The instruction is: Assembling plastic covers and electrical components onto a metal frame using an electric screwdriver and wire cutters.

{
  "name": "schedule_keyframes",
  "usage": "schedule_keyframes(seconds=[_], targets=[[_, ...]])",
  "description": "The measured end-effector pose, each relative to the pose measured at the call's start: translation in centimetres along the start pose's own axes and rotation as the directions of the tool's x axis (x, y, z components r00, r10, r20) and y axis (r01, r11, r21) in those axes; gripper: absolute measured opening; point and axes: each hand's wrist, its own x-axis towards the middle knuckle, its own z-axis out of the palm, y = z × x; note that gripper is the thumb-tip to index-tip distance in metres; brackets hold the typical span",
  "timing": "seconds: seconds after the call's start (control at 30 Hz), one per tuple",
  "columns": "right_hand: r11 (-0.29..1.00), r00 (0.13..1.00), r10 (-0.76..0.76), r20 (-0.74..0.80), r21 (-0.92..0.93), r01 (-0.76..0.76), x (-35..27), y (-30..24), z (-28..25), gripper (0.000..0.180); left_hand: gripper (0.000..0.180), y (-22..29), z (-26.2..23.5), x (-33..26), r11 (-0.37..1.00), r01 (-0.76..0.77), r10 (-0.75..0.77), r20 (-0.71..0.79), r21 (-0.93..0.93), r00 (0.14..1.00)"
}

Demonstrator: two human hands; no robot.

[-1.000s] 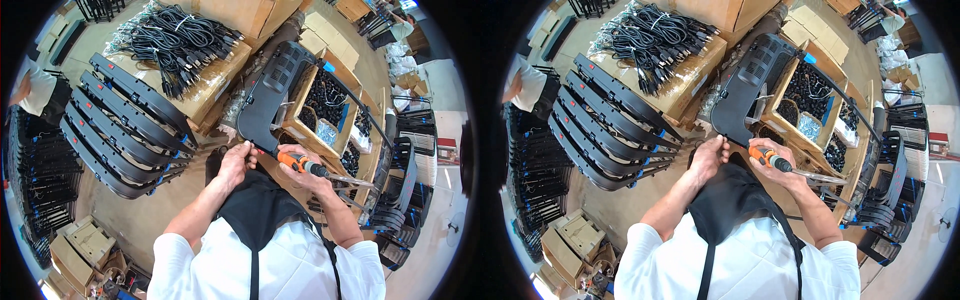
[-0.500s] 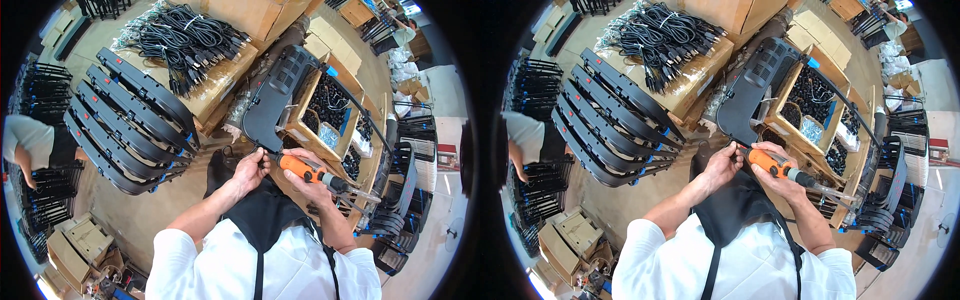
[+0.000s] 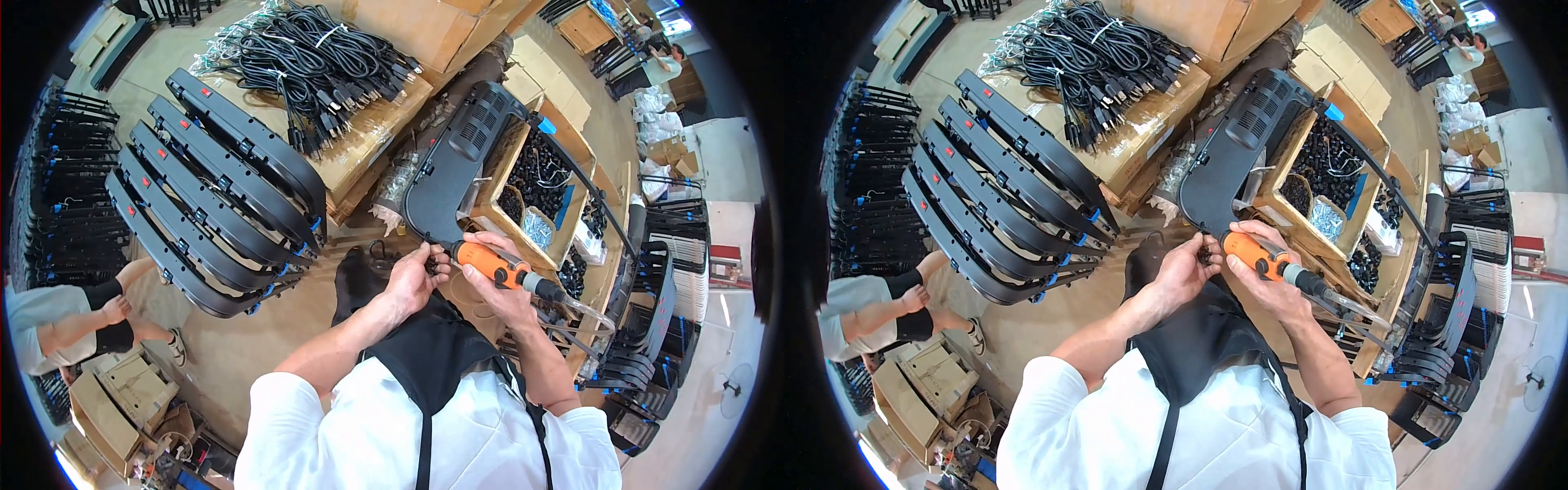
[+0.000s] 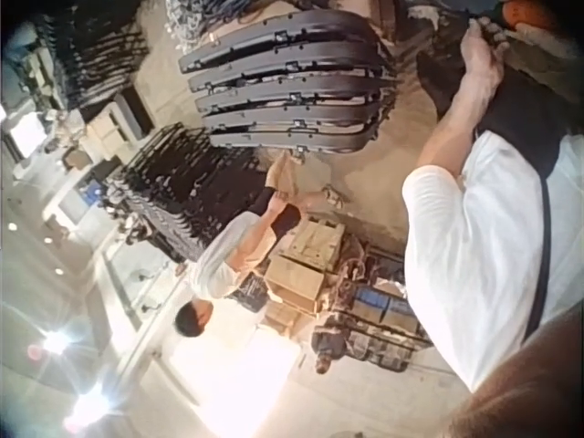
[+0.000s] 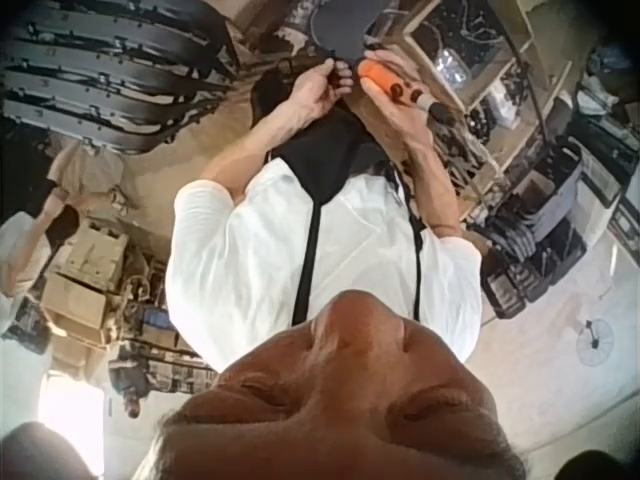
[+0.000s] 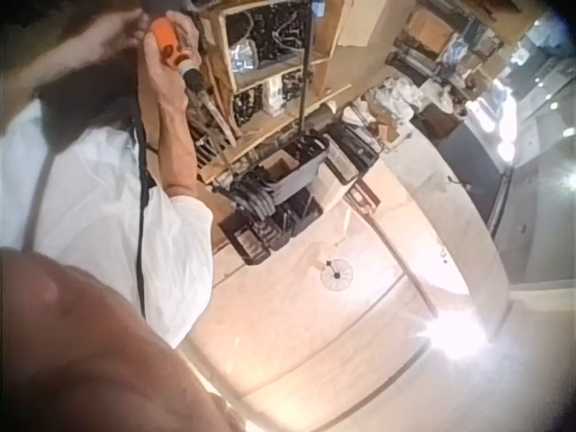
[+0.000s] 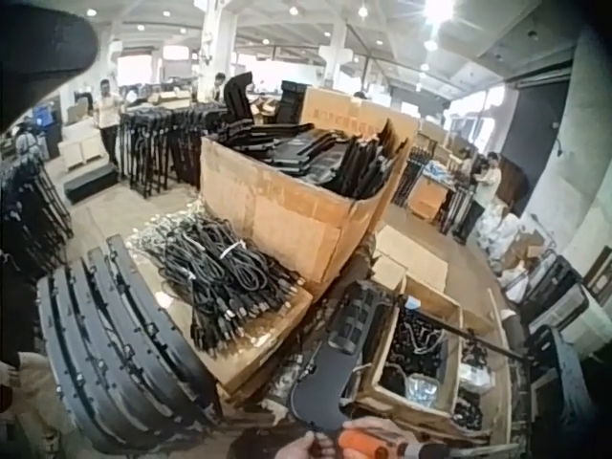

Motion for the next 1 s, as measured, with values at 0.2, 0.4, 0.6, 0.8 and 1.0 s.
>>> schedule_keyframes(seconds=[0.2,0.4,0.6,0.8,1.0], targets=[[0.998,0.999,0.034,0.019,-0.047,-0.033,1.6,0.0,1.1,0.047,0.023,0.2,-1.0,-1.0,0.981,0.025,-0.049,0.121,0.194,0.991],[0.983,0.985,0.134,0.107,-0.138,-0.119,3.1,-0.2,1.8,0.039,0.021,0.4,-2.0,-0.9,0.967,-0.034,-0.005,0.152,0.254,0.988],[0.971,0.988,-0.007,0.151,-0.237,0.043,3.9,0.0,1.9,0.038,0.023,0.9,-2.1,-1.2,0.981,-0.058,0.05,0.046,0.185,0.998],[0.978,0.983,0.048,0.176,-0.208,-0.011,4.3,-0.3,1.9,0.035,0.025,1.1,-3.3,-1.0,0.984,-0.015,0.006,0.056,0.176,0.998],[0.987,0.981,0.104,0.165,-0.137,-0.082,4.2,0.2,2.0,0.035,0.027,0.8,-3.3,-1.2,0.986,0.013,-0.012,-0.011,0.169,1.0]])
